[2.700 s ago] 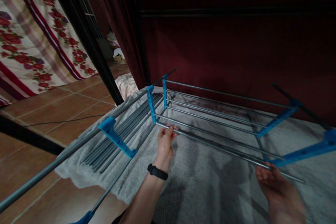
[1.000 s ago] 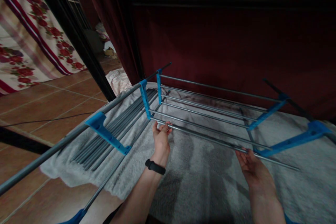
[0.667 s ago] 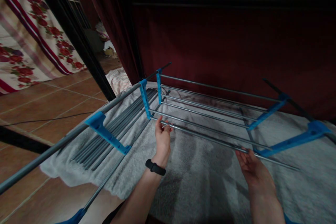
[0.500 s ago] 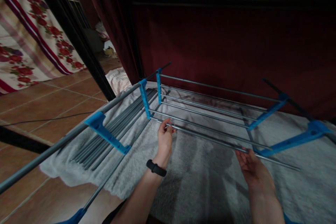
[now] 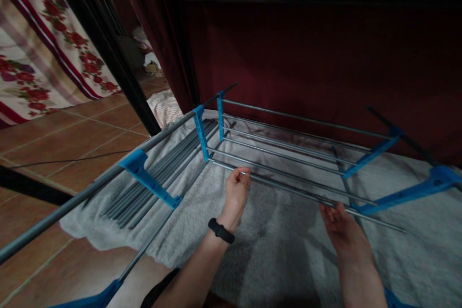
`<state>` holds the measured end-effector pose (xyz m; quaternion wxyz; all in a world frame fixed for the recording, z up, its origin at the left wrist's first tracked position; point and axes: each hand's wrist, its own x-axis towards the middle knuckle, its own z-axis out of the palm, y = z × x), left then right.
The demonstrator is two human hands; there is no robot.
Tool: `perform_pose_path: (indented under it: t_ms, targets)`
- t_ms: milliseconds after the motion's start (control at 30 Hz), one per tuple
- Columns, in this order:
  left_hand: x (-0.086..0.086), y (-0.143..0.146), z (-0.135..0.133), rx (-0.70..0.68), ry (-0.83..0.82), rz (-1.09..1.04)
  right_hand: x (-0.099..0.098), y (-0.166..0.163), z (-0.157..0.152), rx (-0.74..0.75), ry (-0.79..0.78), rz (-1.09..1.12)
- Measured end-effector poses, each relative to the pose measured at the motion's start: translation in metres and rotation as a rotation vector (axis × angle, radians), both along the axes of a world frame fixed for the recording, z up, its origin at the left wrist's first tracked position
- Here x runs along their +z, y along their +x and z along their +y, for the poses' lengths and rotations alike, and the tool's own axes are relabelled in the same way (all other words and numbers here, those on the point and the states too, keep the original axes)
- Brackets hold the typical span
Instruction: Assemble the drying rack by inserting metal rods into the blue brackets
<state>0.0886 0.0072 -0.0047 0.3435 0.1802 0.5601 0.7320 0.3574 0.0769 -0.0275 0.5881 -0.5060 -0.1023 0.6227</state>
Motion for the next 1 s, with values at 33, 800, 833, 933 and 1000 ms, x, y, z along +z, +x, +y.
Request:
perform_pose_path:
  t_ms: [33, 800, 833, 933, 1000]
  targets:
    - [-0.001, 0.002, 0.000, -0.021, 0.001, 0.007, -0.001, -0.001, 0.000, 0.006, 0.003, -0.001]
    - [0.003, 0.013, -0.012, -0.179, -0.147, 0.775, -0.007, -0.005, -0.003, 0.082, 0.020, -0.023]
    - [0.004, 0.013, -0.012, -0.187, -0.165, 0.818, -0.007, -0.005, -0.002, 0.084, 0.013, -0.022]
    - [0.003, 0.012, -0.012, -0.189, -0.181, 0.845, -0.008, -0.005, -0.001, 0.095, 0.012, -0.036]
    - [0.002, 0.012, -0.011, -0.187, -0.200, 0.842, -0.009, -0.004, -0.001, 0.102, 0.019, -0.050]
